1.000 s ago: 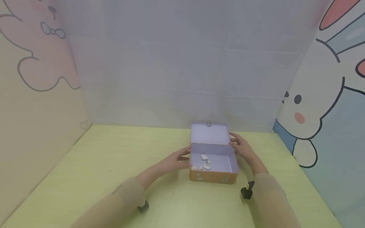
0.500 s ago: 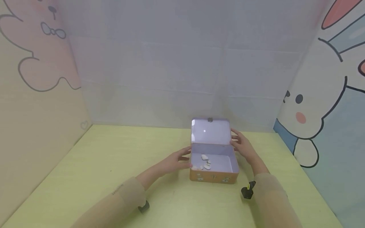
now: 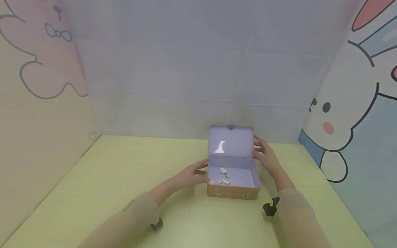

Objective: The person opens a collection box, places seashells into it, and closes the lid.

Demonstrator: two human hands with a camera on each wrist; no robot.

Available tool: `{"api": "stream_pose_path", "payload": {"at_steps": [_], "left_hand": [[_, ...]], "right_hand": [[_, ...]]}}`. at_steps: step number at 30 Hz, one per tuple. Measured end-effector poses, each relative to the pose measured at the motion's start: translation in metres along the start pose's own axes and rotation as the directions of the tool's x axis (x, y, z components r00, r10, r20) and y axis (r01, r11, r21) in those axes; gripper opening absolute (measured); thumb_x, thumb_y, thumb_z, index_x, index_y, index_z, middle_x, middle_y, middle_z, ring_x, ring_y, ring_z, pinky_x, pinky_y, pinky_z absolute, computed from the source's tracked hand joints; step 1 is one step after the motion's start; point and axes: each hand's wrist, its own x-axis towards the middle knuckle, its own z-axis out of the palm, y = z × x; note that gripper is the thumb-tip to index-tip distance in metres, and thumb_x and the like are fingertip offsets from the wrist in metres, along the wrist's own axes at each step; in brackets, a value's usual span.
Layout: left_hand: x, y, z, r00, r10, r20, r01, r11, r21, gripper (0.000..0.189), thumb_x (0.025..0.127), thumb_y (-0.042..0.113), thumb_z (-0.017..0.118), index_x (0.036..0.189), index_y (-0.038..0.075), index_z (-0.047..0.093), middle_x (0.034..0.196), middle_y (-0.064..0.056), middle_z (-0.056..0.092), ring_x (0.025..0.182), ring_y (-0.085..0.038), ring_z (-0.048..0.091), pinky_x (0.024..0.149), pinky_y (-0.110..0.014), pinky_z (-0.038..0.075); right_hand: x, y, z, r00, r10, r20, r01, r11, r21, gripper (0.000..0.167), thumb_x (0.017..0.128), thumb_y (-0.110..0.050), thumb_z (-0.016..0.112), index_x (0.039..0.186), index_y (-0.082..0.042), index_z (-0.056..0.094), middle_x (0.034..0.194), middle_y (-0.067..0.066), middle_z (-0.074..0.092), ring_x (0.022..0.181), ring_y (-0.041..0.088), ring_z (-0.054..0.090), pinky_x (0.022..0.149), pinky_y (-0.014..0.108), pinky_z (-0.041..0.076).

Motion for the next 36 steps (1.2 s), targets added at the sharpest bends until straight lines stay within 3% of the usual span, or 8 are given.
{"api": "stream_pose_path", "payload": {"at_steps": [12, 15, 18, 20, 36], "left_hand": [[-0.001, 0.0, 0.001, 1.0, -0.009, -0.004, 0.009, 1.0, 0.0, 0.08, 0.087, 0.027, 0.069, 0.151, 0.023, 0.021, 0.151, -0.007, 0.033, 0.128, -0.032, 0.046, 0.097, -0.039, 0.046], [-0.001, 0.0, 0.001, 1.0, -0.014, -0.004, 0.014, 1.0, -0.014, 0.08, 0.087, 0.027, 0.069, 0.151, 0.023, 0.022, 0.151, -0.007, 0.034, 0.127, -0.031, 0.047, 0.097, -0.039, 0.046], [0.0, 0.0, 0.001, 1.0, -0.013, -0.004, 0.013, 1.0, -0.026, 0.08, 0.086, 0.027, 0.069, 0.151, 0.023, 0.022, 0.15, -0.007, 0.035, 0.126, -0.031, 0.048, 0.097, -0.039, 0.046], [0.0, -0.001, 0.001, 1.0, -0.012, -0.006, 0.012, 1.0, -0.027, 0.08, 0.086, 0.027, 0.069, 0.151, 0.023, 0.023, 0.15, -0.007, 0.035, 0.126, -0.03, 0.048, 0.096, -0.039, 0.046], [-0.003, 0.001, 0.002, 1.0, -0.008, 0.002, 0.009, 0.998, -0.057, 0.08, 0.087, 0.025, 0.068, 0.151, 0.023, 0.021, 0.151, -0.007, 0.033, 0.124, -0.029, 0.05, 0.093, -0.036, 0.048]], "right_hand": [[-0.001, -0.011, -0.005, 0.994, -0.097, -0.059, 0.097, 0.995, -0.006, 0.058, 0.097, -0.009, 0.05, 0.147, -0.001, 0.022, 0.136, 0.033, 0.04, 0.1, -0.009, 0.05, 0.075, 0.014, 0.051], [-0.003, -0.014, -0.007, 0.989, -0.131, -0.072, 0.132, 0.991, 0.006, 0.055, 0.098, -0.01, 0.05, 0.145, 0.002, 0.025, 0.128, 0.011, 0.053, 0.099, -0.008, 0.053, 0.075, 0.015, 0.051], [-0.005, -0.017, -0.009, 0.984, -0.16, -0.079, 0.162, 0.987, 0.016, 0.051, 0.098, -0.009, 0.049, 0.142, 0.005, 0.028, 0.116, -0.015, 0.054, 0.096, -0.006, 0.057, 0.074, 0.016, 0.052], [-0.006, -0.019, -0.011, 0.981, -0.173, -0.083, 0.175, 0.984, 0.016, 0.047, 0.098, -0.009, 0.047, 0.14, 0.006, 0.031, 0.111, -0.023, 0.054, 0.094, -0.005, 0.058, 0.073, 0.015, 0.052], [-0.02, -0.034, -0.011, 0.982, -0.137, -0.13, 0.131, 0.99, -0.052, 0.032, 0.102, -0.021, 0.04, 0.126, 0.0, 0.041, 0.099, -0.018, 0.057, 0.088, -0.003, 0.06, 0.07, 0.018, 0.054]]}}
